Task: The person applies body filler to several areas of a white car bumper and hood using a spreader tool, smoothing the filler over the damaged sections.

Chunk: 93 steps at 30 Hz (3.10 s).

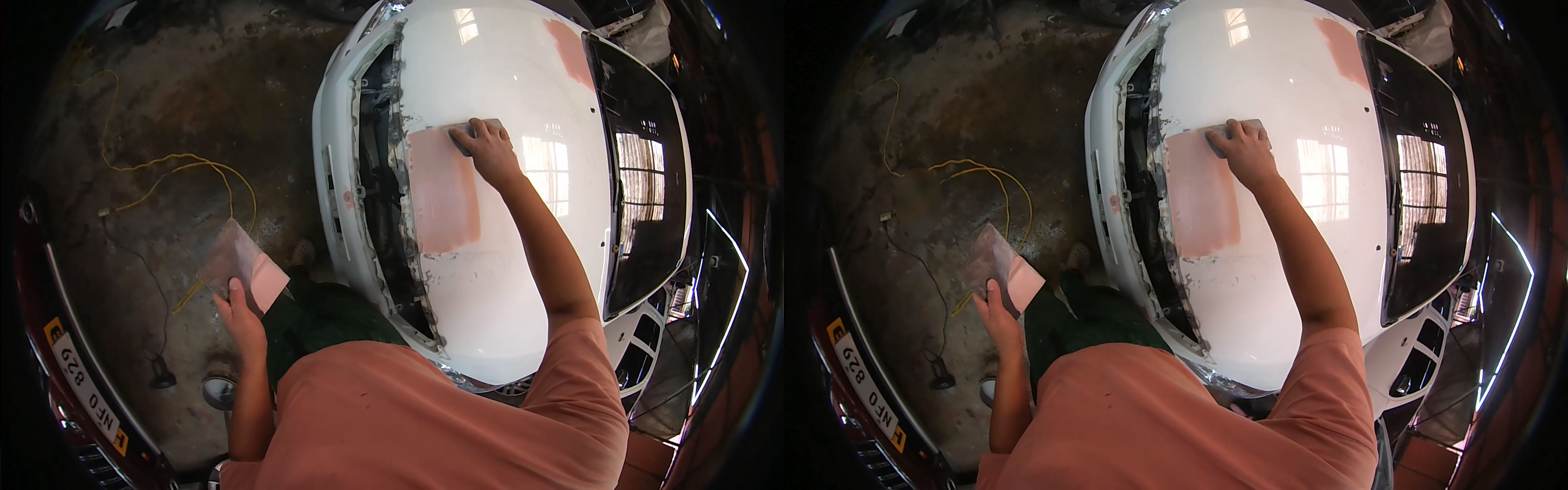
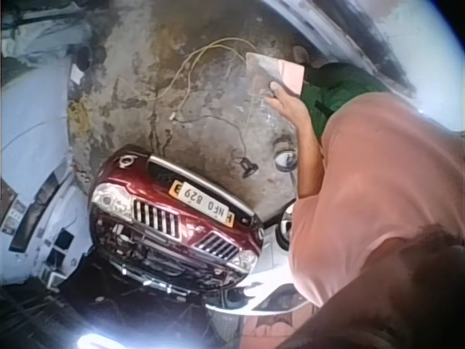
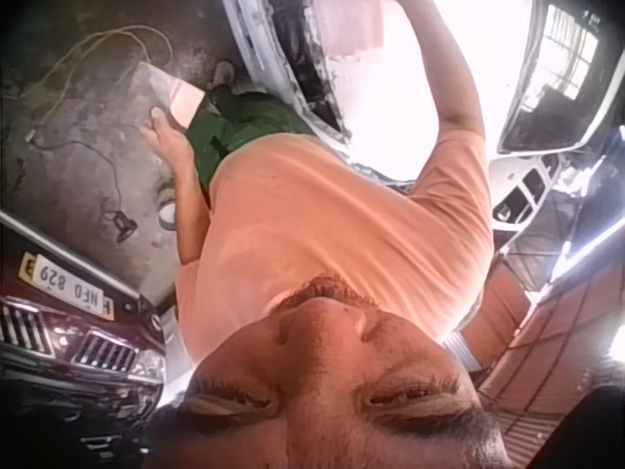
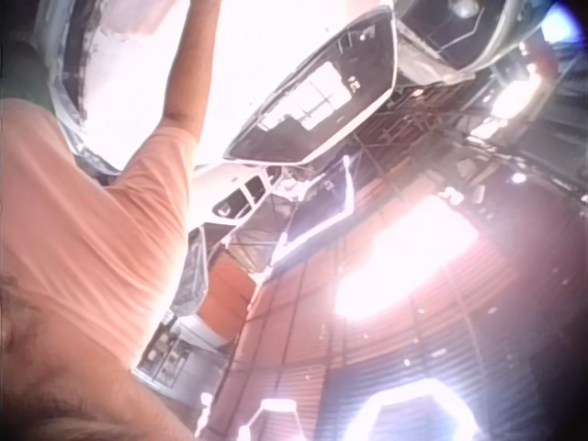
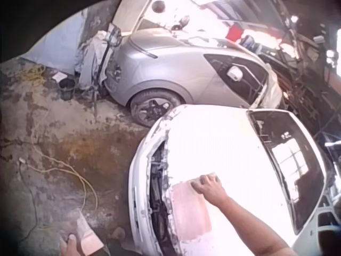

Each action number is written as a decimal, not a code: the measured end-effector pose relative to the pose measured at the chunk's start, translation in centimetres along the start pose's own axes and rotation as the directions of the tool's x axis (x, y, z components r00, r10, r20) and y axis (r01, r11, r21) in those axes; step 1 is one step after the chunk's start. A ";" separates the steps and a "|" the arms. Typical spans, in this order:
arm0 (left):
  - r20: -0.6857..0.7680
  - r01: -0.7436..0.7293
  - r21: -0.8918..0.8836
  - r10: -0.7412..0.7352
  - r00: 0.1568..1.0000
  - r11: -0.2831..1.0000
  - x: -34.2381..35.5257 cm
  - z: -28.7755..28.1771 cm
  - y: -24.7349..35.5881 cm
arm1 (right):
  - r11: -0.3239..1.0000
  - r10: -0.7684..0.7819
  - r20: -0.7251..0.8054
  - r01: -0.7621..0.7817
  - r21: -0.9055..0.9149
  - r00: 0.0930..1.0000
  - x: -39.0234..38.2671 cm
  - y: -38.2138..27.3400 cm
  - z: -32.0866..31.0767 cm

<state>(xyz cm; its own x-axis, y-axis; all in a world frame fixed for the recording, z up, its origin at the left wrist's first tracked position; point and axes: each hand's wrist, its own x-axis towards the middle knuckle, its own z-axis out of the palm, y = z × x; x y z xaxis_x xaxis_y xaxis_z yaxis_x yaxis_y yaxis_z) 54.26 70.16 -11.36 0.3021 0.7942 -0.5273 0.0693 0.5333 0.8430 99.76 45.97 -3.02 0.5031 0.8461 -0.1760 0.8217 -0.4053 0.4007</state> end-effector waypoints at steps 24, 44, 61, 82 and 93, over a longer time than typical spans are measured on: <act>0.156 -0.006 0.017 0.003 0.988 1.000 -0.7 1.9 0.9 | 0.987 0.099 0.200 -0.121 0.102 0.975 -23.2 -10.5 -1.9; 0.626 0.559 -0.292 -0.286 0.725 0.776 -7.9 12.3 6.8 | 0.618 0.147 -0.123 0.006 0.786 0.982 -17.0 -18.7 -15.9; 0.341 -0.206 -0.332 0.321 0.884 0.921 -5.5 14.1 9.9 | 0.819 -0.002 -0.145 0.085 0.568 0.989 -14.3 -12.4 -8.4; 0.116 -0.053 -0.017 0.054 0.992 0.998 -0.8 3.5 -0.6 | 1.000 0.009 0.003 -0.009 0.019 1.000 -0.1 2.5 0.9; 0.206 -0.043 0.058 0.030 0.978 0.997 -1.3 5.3 1.3 | 0.997 0.001 0.087 -0.007 0.076 0.996 -8.9 -1.7 -0.8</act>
<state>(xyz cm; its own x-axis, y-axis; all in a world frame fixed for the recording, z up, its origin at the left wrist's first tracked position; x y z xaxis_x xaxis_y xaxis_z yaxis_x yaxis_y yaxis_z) 59.01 68.29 -9.01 0.4933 0.7328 -0.4686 0.1115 0.4810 0.8696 93.67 39.39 -1.46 0.5250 0.8126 -0.2531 0.8360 -0.4367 0.3322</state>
